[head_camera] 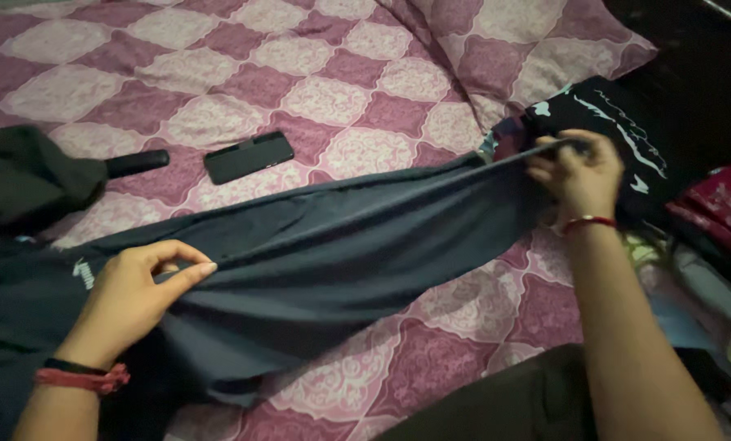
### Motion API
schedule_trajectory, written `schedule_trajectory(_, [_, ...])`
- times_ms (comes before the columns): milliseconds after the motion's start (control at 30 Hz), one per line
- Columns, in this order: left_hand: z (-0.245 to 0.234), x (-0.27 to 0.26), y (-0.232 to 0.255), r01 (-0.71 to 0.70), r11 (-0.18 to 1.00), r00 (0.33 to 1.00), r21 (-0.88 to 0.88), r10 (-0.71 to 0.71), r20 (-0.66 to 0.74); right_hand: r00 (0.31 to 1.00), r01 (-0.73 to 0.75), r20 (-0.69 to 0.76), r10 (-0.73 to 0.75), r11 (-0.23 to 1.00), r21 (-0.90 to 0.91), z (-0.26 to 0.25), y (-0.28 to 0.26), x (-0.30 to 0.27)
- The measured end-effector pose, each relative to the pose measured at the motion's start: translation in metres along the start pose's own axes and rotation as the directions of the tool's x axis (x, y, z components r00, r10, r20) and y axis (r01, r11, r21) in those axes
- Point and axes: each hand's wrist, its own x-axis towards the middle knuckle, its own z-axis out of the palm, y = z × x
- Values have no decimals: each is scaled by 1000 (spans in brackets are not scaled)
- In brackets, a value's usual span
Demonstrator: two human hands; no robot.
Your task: The person folds a black and white patterned top and a pair of dark gray pants on a bed. They smooth and align each garment, fold them into compact rectangles, and place them on a growing stack of folded clothes.
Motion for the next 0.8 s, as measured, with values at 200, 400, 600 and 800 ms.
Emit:
schedule_trajectory(200, [36,35,-6,54,992,993,110,-43,-107,997,-82,3,83,987,-137,21,84,18])
schedule_trajectory(400, [69,78,-18,-76,969,989,233,102,-105,978,172,-29,-206,879,-446,27,116,19])
schedule_trajectory(600, [93,128,-38,-44,918,989,394,97,-114,976,210,103,-190,720,-662,50,156,46])
schedule_trajectory(800, [119,146,-58,-126,902,971,414,198,-137,955,259,97,-280,626,-735,42,198,94])
